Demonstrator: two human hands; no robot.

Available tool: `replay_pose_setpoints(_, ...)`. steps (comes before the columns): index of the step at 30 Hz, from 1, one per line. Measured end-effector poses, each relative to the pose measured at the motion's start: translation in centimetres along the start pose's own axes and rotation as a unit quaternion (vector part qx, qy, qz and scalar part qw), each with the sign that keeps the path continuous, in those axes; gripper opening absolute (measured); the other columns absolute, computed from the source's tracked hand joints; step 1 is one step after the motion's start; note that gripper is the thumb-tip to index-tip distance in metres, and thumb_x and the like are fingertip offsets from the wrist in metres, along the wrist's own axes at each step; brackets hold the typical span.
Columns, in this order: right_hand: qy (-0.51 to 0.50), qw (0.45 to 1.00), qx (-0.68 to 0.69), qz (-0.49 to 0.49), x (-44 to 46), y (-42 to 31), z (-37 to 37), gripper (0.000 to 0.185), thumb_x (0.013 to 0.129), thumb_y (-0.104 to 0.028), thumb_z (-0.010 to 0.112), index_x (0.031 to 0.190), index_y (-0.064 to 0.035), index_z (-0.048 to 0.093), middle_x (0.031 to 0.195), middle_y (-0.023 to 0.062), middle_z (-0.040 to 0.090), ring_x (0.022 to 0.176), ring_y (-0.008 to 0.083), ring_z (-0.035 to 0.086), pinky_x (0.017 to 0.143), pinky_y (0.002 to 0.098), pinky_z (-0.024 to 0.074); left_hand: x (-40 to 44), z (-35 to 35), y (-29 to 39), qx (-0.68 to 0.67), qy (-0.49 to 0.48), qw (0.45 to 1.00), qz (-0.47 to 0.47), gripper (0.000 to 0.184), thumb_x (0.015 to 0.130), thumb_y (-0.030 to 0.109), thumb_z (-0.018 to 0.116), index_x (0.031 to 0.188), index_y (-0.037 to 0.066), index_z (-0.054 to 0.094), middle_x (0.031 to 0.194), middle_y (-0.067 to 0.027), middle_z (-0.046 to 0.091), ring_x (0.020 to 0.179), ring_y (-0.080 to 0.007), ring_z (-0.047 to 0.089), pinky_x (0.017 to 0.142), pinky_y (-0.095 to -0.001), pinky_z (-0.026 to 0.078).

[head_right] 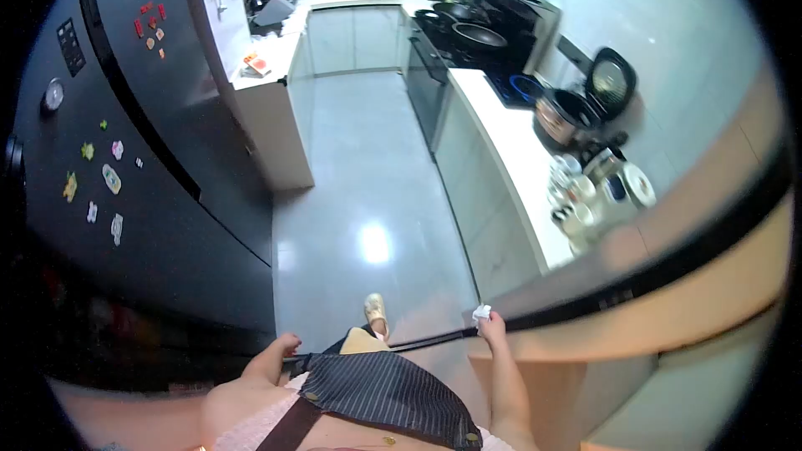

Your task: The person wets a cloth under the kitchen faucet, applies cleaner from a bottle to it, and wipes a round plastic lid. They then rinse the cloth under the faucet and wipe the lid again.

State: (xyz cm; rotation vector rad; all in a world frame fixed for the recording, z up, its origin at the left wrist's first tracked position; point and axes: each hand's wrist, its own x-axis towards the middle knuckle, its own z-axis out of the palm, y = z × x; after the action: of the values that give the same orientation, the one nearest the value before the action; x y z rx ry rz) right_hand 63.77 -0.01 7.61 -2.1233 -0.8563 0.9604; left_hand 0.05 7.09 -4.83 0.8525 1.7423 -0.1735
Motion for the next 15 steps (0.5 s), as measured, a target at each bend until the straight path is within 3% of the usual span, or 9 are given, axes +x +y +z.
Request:
replay_pose_setpoints(1, -0.003, 0.999, 0.009, -0.036, 5.8, -3.9, -1.2, 0.028, 0.081, -0.013, 0.062, 0.105, 0.0005, 0.063, 0.095, 0.0077, 0.067, 0.085, 0.0159, 0.061, 0.074, 0.0323, 0.0491, 1.9, -0.1, 3.7, -0.01, 0.015, 1.0, 0.011, 0.021, 0.082, 0.02, 0.054, 0.093, 0.005, 0.062, 0.073, -0.0124, 0.061, 0.061, -0.0253, 0.058, 0.05, -0.0434, 0.049)
replay_pose_setpoints(3, -0.038, 0.998, 0.024, -0.035, 5.3, -6.7, 2.2, 0.027, 0.082, -0.014, 0.062, 0.106, -0.0013, 0.063, 0.095, 0.0072, 0.067, 0.086, 0.0165, 0.061, 0.074, 0.0325, 0.0491, 2.1, -2.0, 1.7, 0.018, 0.038, 0.998, -0.038, 0.024, 0.083, 0.023, 0.054, 0.093, 0.004, 0.065, 0.077, -0.0145, 0.064, 0.063, -0.0266, 0.061, 0.053, -0.0435, 0.051)
replay_pose_setpoints(4, -0.048, 0.997, 0.042, -0.031, 9.7, -11.5, 3.6, 0.028, 0.083, -0.014, 0.062, 0.107, -0.0016, 0.063, 0.096, 0.0074, 0.067, 0.086, 0.0171, 0.062, 0.074, 0.0321, 0.0494, 4.8, -6.1, 8.0, 0.065, 0.034, 0.997, -0.024, 0.027, 0.083, 0.024, 0.052, 0.091, 0.003, 0.066, 0.079, -0.0164, 0.065, 0.064, -0.0271, 0.063, 0.055, -0.0433, 0.051)
replay_pose_setpoints(5, -0.064, 0.997, 0.04, 0.005, 11.2, -10.7, 3.4, 0.028, 0.083, -0.014, 0.062, 0.108, -0.0018, 0.063, 0.097, 0.0076, 0.067, 0.087, 0.0177, 0.062, 0.074, 0.0317, 0.0497, 6.3, -6.3, 9.9, 0.118, 0.002, 0.992, -0.034, 0.029, 0.084, 0.025, 0.051, 0.09, 0.002, 0.067, 0.081, -0.0182, 0.066, 0.066, -0.0276, 0.064, 0.057, -0.043, 0.052)
replay_pose_setpoints(7, -0.052, 0.998, 0.021, -0.012, 15.8, -10.2, 4.8, 0.027, 0.083, -0.013, 0.062, 0.108, -0.0023, 0.063, 0.095, 0.0066, 0.067, 0.083, 0.0174, 0.062, 0.07, 0.0312, 0.0507, 8.9, -10.3, 19.0, 0.221, -0.009, 0.974, 0.048, 0.032, 0.083, 0.026, 0.049, 0.088, 0.001, 0.069, 0.088, -0.0215, 0.068, 0.077, -0.0318, 0.067, 0.067, -0.044, 0.054)
replay_pose_setpoints(8, -0.052, 0.998, 0.042, 0.019, 17.1, -9.4, 4.4, 0.026, 0.083, -0.012, 0.062, 0.108, -0.002, 0.063, 0.093, 0.0068, 0.067, 0.081, 0.0176, 0.063, 0.067, 0.0314, 0.0511, 8.7, -11.1, 23.8, 0.253, 0.034, 0.957, 0.141, 0.034, 0.082, 0.027, 0.05, 0.096, 0.003, 0.069, 0.1, -0.0226, 0.067, 0.093, -0.0358, 0.065, 0.08, -0.0441, 0.052)
replay_pose_setpoints(9, -0.051, 0.995, 0.062, 0.054, 18.1, -8.8, 3.4, 0.025, 0.083, -0.01, 0.061, 0.107, -0.0017, 0.063, 0.092, 0.0069, 0.067, 0.08, 0.0177, 0.063, 0.065, 0.0316, 0.0515, 9.8, -11.0, 28.2, 0.236, 0.077, 0.941, 0.229, 0.038, 0.082, 0.028, 0.052, 0.107, 0.004, 0.067, 0.112, -0.0214, 0.064, 0.106, -0.0368, 0.06, 0.093, -0.0436, 0.048)
replay_pose_setpoints(11, -0.076, 0.988, 0.056, 0.126, 20.9, -11.2, 3.1, 0.029, 0.08, -0.007, 0.061, 0.108, 0.0005, 0.063, 0.098, 0.0094, 0.067, 0.088, 0.0183, 0.063, 0.075, 0.0329, 0.0508, 13.1, -14.7, 38.5, 0.174, 0.1, 0.945, 0.258, 0.044, 0.083, 0.028, 0.055, 0.12, 0.005, 0.061, 0.119, -0.0205, 0.062, 0.112, -0.0353, 0.058, 0.098, -0.0409, 0.046)
replay_pose_setpoints(15, -0.026, 0.988, 0.076, 0.132, 29.7, -7.5, 2.3, 0.028, 0.081, -0.006, 0.06, 0.108, 0.0005, 0.063, 0.092, 0.0099, 0.067, 0.081, 0.0197, 0.065, 0.069, 0.0346, 0.0526, 15.4, -17.8, 56.5, 0.061, 0.103, 0.943, 0.311, 0.041, 0.083, 0.024, 0.061, 0.12, 0.004, 0.06, 0.113, -0.0196, 0.065, 0.105, -0.0326, 0.062, 0.091, -0.0384, 0.049)
